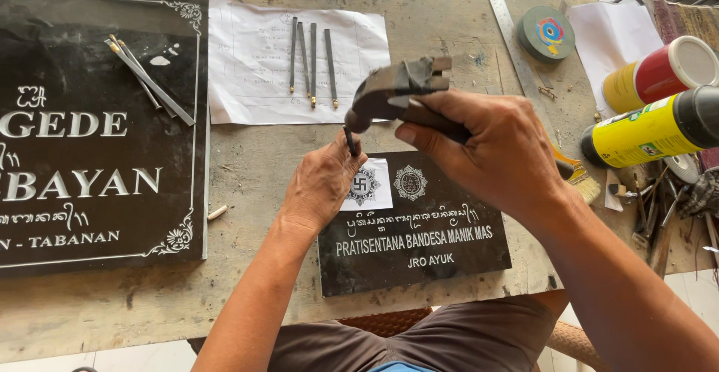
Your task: The person uses a hammer and chisel to engrave a design onto a small black metal plate. They repeatedly tap the chisel to create a pattern while holding the plate steady on the workbench.
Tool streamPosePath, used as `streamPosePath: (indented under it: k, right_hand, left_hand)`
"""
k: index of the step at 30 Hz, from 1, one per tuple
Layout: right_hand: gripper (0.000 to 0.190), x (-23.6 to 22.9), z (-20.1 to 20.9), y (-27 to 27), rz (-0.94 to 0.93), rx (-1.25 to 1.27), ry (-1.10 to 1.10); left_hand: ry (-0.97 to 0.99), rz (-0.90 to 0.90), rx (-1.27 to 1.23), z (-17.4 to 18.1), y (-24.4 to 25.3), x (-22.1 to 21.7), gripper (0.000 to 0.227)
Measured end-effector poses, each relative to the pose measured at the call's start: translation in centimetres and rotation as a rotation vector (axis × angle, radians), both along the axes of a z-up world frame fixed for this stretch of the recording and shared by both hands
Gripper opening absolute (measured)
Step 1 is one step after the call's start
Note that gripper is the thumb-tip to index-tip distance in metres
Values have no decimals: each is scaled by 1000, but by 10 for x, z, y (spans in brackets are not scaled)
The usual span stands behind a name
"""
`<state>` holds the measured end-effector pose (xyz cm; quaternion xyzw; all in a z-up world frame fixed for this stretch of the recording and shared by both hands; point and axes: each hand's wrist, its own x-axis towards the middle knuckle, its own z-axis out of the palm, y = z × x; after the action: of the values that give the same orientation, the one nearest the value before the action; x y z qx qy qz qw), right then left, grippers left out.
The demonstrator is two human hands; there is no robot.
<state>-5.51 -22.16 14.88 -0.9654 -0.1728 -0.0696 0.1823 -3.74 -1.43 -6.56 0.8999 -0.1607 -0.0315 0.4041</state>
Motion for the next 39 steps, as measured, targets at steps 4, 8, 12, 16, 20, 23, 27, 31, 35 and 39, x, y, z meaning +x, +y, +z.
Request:
streamPosePath:
  k: [4,8,12,16,20,23,27,31,35,39]
  right_hand:
    - [36,8,-2,12,38,-29,-40]
    - [37,10,3,20,-37,-164,58]
    - [35,11,-3,13,-146,-26,86]
    - [25,8,-6,0,-156,84,129]
    - [24,9,-17,-13,-158,160,33]
    - [16,8,-19,-17,-178,114,146]
    - [23,4,-26,-23,-213,192,115]
    - [21,-5,-27,-32,-252,212,137]
    - [19,-10,-38,-40,-270,252,84]
    - [18,-17,-45,-47,-333,224,90]
  left_hand:
    - [-30,-24,-7,6,-1,-2,36]
    - [162,0,-31,26,-2,4,29]
    - [262,-37,25,49,-1,9,21]
    - [333,-110,131,70,-7,16,14]
    - [261,-145,119,51,-8,27,22]
    - [227,-202,172,62,-11,30,27]
    - [337,-220,279,67,-14,32,29]
    - [313,-265,310,66,-20,38,33]
    - [293,-289,333,57,-26,45,36]
    - [310,-310,389,63,-31,45,23]
